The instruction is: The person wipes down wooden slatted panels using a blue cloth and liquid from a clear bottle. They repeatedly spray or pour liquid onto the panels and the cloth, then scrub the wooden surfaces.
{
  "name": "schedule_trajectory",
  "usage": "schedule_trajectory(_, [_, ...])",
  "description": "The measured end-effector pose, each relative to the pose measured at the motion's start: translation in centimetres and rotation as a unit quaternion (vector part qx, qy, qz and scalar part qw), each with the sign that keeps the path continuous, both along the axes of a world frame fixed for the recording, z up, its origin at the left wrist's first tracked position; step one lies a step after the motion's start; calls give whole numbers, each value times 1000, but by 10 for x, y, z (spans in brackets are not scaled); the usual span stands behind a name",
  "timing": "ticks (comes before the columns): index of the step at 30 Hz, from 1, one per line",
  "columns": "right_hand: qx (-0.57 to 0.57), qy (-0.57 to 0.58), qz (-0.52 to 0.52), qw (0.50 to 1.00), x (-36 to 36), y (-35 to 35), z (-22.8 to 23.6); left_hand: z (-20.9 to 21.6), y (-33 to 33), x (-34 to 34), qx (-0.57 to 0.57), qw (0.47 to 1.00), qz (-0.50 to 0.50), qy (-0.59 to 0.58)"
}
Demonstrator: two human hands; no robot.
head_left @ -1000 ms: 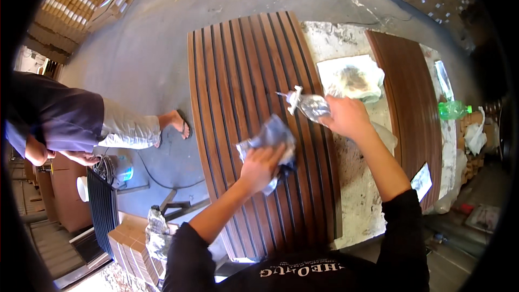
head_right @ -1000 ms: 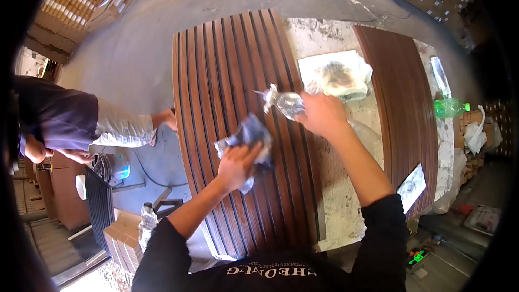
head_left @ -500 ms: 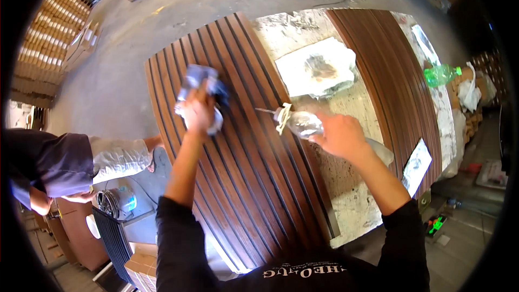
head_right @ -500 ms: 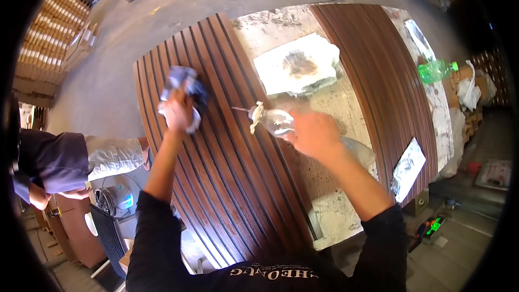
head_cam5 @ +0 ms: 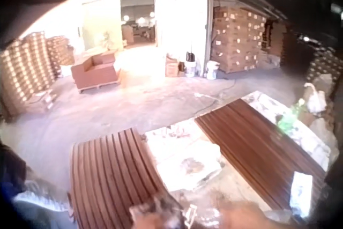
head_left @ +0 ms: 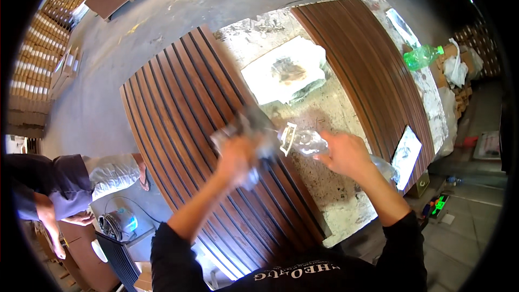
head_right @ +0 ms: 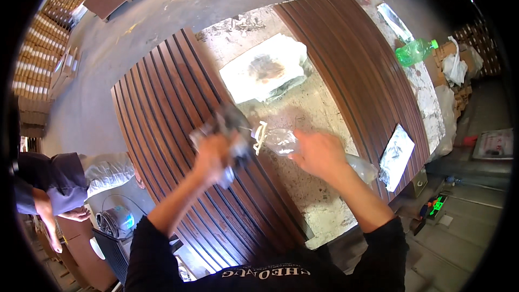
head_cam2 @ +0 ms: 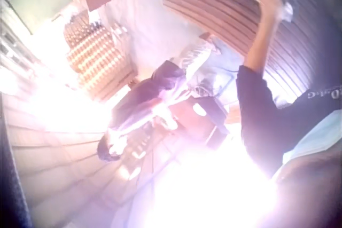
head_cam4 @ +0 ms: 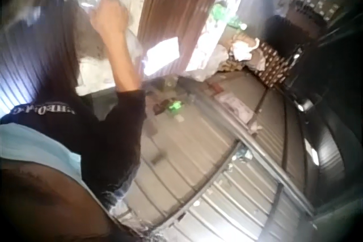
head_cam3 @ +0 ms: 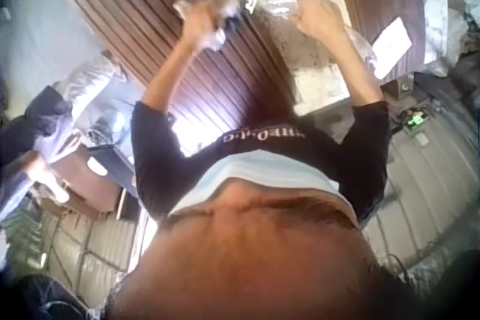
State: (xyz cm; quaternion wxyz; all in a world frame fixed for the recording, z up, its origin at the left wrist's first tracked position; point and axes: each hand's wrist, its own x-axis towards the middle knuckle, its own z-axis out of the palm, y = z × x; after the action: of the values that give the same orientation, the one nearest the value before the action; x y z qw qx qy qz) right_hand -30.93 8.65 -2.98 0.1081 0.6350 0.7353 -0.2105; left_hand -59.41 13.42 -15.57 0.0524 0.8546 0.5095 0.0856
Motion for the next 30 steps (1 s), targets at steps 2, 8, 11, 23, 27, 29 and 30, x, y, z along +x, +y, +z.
schedule_trajectory(2, [2, 14, 0, 1000, 9, -6, -6, 12, -23, 7, 20, 965, -177, -195])
schedule_trajectory(8, [-9, 33, -14, 999, -21, 8, -4, 2, 99, -52, 141, 983, 113, -15])
schedule_trajectory(11, [6, 41, -19, 999, -14, 33, -13, -6, 10, -17, 115, 985, -73, -109])
schedule_trajectory(23, [131, 79, 14, 988, -51, 175, -30, 21, 105, -41, 101, 982, -111, -116])
schedule_trajectory(27, [121, 62, 48, 990, -87, 200, -24, 13, 214, -108, 137, 967, 191, -104])
schedule_trajectory(29, [123, 74, 74, 987, -92, 216, -19, -7, 191, -91, 116, 982, 117, -92])
schedule_trajectory(30, [125, 64, 66, 988, -84, 224, -20, -16, 178, -72, 129, 982, 18, -134])
